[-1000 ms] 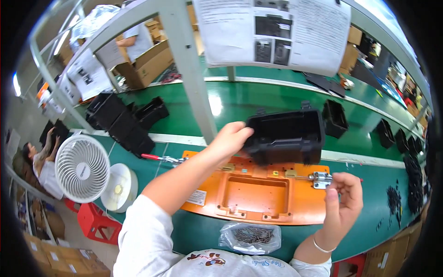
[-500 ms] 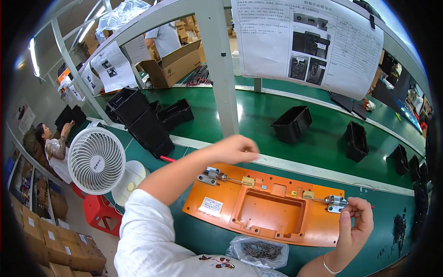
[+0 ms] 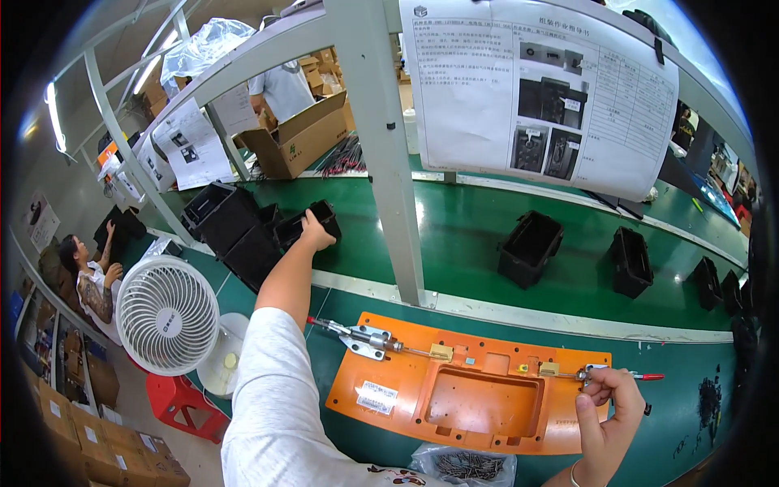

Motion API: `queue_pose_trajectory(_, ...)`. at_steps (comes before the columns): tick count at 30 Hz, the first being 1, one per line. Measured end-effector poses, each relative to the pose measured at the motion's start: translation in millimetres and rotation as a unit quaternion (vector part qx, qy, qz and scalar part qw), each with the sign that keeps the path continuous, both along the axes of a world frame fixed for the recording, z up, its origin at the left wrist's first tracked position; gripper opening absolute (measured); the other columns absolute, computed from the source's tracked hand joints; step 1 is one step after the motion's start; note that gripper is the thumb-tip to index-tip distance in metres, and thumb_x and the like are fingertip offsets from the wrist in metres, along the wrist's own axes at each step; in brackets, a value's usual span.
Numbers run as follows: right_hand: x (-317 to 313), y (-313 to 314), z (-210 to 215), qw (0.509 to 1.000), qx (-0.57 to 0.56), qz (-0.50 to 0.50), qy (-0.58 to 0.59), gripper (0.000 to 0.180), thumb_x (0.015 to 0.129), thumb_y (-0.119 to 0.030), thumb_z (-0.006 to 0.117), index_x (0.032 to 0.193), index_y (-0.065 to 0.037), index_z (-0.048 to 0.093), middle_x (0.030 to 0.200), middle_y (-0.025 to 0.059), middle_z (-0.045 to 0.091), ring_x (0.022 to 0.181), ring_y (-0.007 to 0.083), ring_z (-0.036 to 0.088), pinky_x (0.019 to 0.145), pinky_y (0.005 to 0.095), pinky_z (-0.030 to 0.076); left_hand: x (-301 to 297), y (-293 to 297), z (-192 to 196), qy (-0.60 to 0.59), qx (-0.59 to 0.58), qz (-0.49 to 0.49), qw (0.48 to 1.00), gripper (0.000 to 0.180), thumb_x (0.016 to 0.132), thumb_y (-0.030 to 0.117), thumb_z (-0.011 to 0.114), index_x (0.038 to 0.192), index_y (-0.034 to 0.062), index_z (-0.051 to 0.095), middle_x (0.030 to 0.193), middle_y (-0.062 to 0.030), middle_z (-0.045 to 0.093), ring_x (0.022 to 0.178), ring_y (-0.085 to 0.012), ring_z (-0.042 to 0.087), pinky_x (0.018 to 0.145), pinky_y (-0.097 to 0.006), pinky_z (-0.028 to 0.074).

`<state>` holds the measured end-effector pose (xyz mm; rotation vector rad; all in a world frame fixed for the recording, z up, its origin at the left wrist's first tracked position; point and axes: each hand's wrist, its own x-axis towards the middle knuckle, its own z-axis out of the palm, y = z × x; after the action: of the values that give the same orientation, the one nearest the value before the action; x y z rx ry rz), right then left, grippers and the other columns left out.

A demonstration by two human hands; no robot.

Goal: The person assembles plastic housing components by inserting small clips and a fan into the housing, using an assembly jig to hold the parts in place.

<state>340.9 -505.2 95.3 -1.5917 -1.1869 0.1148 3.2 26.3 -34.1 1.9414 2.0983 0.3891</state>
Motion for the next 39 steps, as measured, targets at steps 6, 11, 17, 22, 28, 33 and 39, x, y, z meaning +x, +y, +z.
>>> queue_pose_trajectory(6, 0, -2, 2, 1.000, -0.012, 0.007, -0.023, 0.030, 0.071, -0.008, 0.073, 0.096, 0.003, 0.062, 0.077, 0.0094, 0.055, 0.062, 0.0141, 0.052, 0.055, 0.0237, 0.042, 45, -34, 26, 0.118, -0.114, 0.029, 0.986, 0.096, 0.062, 0.048, 0.085, 0.137, 0.0037, 0.045, 0.143, -0.0176, 0.032, 0.120, -0.0378, 0.049, 0.099, -0.040, 0.046)
queue_pose_trajectory(11, 1, -3, 1, 0.998, 0.012, 0.028, -0.049, 0.031, 0.069, -0.008, 0.075, 0.095, 0.004, 0.063, 0.076, 0.0100, 0.057, 0.060, 0.0152, 0.053, 0.055, 0.0249, 0.043, 36, -65, 36, -0.083, 0.061, -0.005, 0.995, 0.058, 0.059, 0.043, 0.086, 0.093, 0.0028, 0.061, 0.116, -0.0145, 0.046, 0.100, -0.0316, 0.054, 0.089, -0.037, 0.049)
queue_pose_trajectory(17, 1, -17, 5, 0.996, 0.025, 0.053, -0.068, 0.032, 0.068, -0.009, 0.076, 0.095, 0.003, 0.064, 0.074, 0.0096, 0.058, 0.061, 0.0156, 0.055, 0.055, 0.0252, 0.044, 9, -182, 76, -0.444, 0.251, -0.150, 0.847, 0.033, 0.056, 0.012, 0.076, 0.068, 0.0038, 0.046, 0.101, -0.0124, 0.050, 0.098, -0.0248, 0.050, 0.088, -0.032, 0.040)
queue_pose_trajectory(22, -4, -20, 5, 0.989, 0.024, 0.074, -0.125, 0.033, 0.067, -0.010, 0.079, 0.095, 0.000, 0.065, 0.080, 0.0108, 0.063, 0.070, 0.0228, 0.061, 0.062, 0.0308, 0.048, -17, -298, 104, -0.553, 0.232, -0.343, 0.723, 0.037, 0.042, 0.011, 0.068, 0.061, 0.0096, 0.037, 0.109, -0.0174, 0.052, 0.101, -0.0253, 0.051, 0.092, -0.030, 0.037)
queue_pose_trajectory(28, -49, -8, 7, 0.927, 0.130, 0.169, -0.309, 0.053, 0.072, -0.028, 0.078, 0.120, -0.010, 0.061, 0.133, 0.0146, 0.057, 0.128, 0.0310, 0.051, 0.103, 0.0450, 0.034, 21, -320, 108, -0.601, 0.001, -0.623, 0.501, 0.032, 0.058, 0.019, 0.072, 0.061, 0.0095, 0.042, 0.104, -0.0232, 0.054, 0.080, -0.0265, 0.055, 0.074, -0.030, 0.043)
queue_pose_trajectory(33, -63, -5, -6, 0.893, 0.034, 0.233, -0.383, 0.027, 0.076, -0.017, 0.063, 0.101, -0.007, 0.065, 0.085, 0.0035, 0.061, 0.079, 0.0173, 0.060, 0.084, 0.0380, 0.044, 92, -332, 101, -0.552, -0.072, -0.705, 0.438, 0.026, 0.063, 0.023, 0.071, 0.063, 0.0080, 0.050, 0.113, -0.0323, 0.057, 0.089, -0.0356, 0.061, 0.083, -0.038, 0.047)
queue_pose_trajectory(39, -44, -14, -38, 0.910, -0.033, 0.133, -0.391, 0.024, 0.076, -0.012, 0.057, 0.097, -0.002, 0.064, 0.072, 0.0027, 0.051, 0.068, 0.0177, 0.055, 0.066, 0.0317, 0.038, 97, -349, 91, -0.564, -0.030, -0.537, 0.626, 0.038, 0.071, 0.020, 0.071, 0.104, 0.0054, 0.058, 0.136, -0.0255, 0.045, 0.131, -0.0404, 0.043, 0.106, -0.046, 0.037)
